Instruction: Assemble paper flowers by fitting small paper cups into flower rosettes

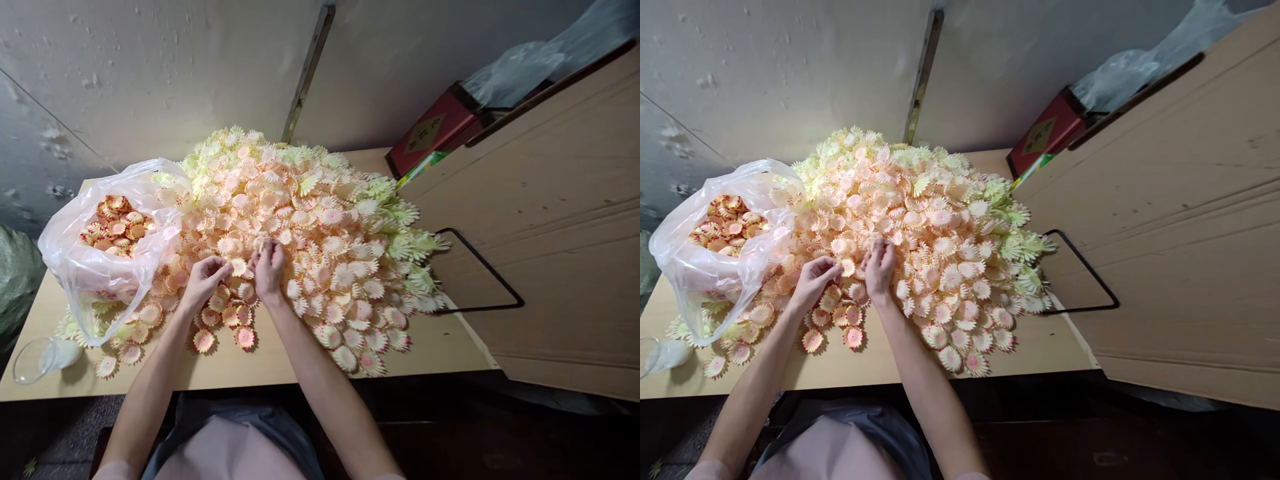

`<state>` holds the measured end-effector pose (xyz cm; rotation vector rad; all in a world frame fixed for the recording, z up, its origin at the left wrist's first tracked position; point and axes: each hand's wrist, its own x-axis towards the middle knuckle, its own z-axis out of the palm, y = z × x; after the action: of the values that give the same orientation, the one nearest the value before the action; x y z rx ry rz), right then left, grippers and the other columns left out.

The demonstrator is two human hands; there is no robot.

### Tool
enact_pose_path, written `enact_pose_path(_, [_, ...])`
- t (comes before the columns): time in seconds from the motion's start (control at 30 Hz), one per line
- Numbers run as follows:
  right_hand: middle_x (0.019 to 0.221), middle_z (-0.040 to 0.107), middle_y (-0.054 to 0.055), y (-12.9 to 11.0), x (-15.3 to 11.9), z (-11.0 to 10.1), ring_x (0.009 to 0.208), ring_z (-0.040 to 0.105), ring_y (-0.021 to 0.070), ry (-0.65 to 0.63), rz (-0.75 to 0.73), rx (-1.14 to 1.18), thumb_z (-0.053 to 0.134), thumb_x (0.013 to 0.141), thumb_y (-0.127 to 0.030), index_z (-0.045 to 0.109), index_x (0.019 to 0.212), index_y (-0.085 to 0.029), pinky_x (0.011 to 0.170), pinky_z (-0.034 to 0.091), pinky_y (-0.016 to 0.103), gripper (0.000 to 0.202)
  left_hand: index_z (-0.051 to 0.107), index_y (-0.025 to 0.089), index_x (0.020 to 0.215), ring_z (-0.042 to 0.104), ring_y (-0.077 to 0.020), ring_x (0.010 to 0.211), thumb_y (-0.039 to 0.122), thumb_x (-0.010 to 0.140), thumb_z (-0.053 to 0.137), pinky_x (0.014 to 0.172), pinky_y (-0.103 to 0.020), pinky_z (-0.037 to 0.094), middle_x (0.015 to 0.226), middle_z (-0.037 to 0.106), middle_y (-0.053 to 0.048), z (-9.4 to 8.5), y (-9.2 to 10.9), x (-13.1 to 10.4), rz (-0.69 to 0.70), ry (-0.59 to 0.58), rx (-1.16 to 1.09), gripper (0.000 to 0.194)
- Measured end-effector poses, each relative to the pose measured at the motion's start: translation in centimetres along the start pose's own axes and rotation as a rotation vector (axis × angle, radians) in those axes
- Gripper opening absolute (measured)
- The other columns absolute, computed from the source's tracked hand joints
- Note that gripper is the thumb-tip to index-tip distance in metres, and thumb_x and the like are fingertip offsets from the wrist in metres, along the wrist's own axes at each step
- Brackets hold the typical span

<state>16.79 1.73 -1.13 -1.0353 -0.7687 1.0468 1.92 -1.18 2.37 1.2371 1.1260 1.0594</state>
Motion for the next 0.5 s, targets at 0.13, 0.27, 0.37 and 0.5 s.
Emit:
enact_pose_path(0.13, [0.054, 0.034, -0.012, -0.6, 0.5, -0.2, 0.035, 0.027, 0.0031, 0.061, 0.017, 0.096, 0.051, 0.087, -0.059, 0.037, 0.082, -0.025, 0.034, 0.026, 0.016, 0.037, 0.065, 0.014, 0.079, 0.047, -0.0067, 0.054, 0.043, 0.073, 0.075, 0.051, -0.019, 0.036, 0.062, 0.057, 0.002, -0.6, -0.2, 0.0, -0.01, 0.062, -0.037, 0.031])
enact_pose_path(0.27, [0.073, 0.053, -0.006, -1.2, 0.0, 0.0, 0.037, 0.042, 0.0029, -0.055, -0.046, 0.093, 0.05, 0.088, -0.058, 0.045, 0.097, -0.025, 0.033, 0.03, 0.017, 0.034, 0.066, 0.014, 0.077, 0.047, -0.0068, 0.053, 0.044, 0.07, 0.077, 0.05, -0.019, 0.038, 0.062, 0.058, 0.002, -0.7, -0.5, 0.3, -0.015, 0.136, -0.114, 0.033])
enact_pose_path(0.37, [0.081, 0.059, -0.003, -1.4, -0.5, 0.1, 0.048, 0.054, 0.0054, -0.177, -0.114, 0.013, 0.068, 0.079, -0.051, 0.051, 0.098, -0.023, 0.041, 0.042, 0.018, 0.037, 0.067, 0.014, 0.078, 0.049, -0.0072, 0.052, 0.044, 0.067, 0.079, 0.05, -0.019, 0.04, 0.061, 0.059, 0.002, -0.6, -0.7, 0.5, -0.032, 0.147, -0.136, 0.034])
enact_pose_path(0.5, [0.089, 0.067, 0.003, -1.1, -0.8, 0.1, 0.068, 0.064, 0.0118, -0.357, -0.177, -0.126, 0.085, 0.062, -0.037, 0.061, 0.1, -0.02, 0.066, 0.055, 0.025, 0.048, 0.067, 0.014, 0.079, 0.05, -0.0071, 0.051, 0.043, 0.066, 0.08, 0.049, -0.019, 0.039, 0.062, 0.06, 0.001, -0.6, -0.9, 0.5, -0.033, 0.125, -0.127, 0.035])
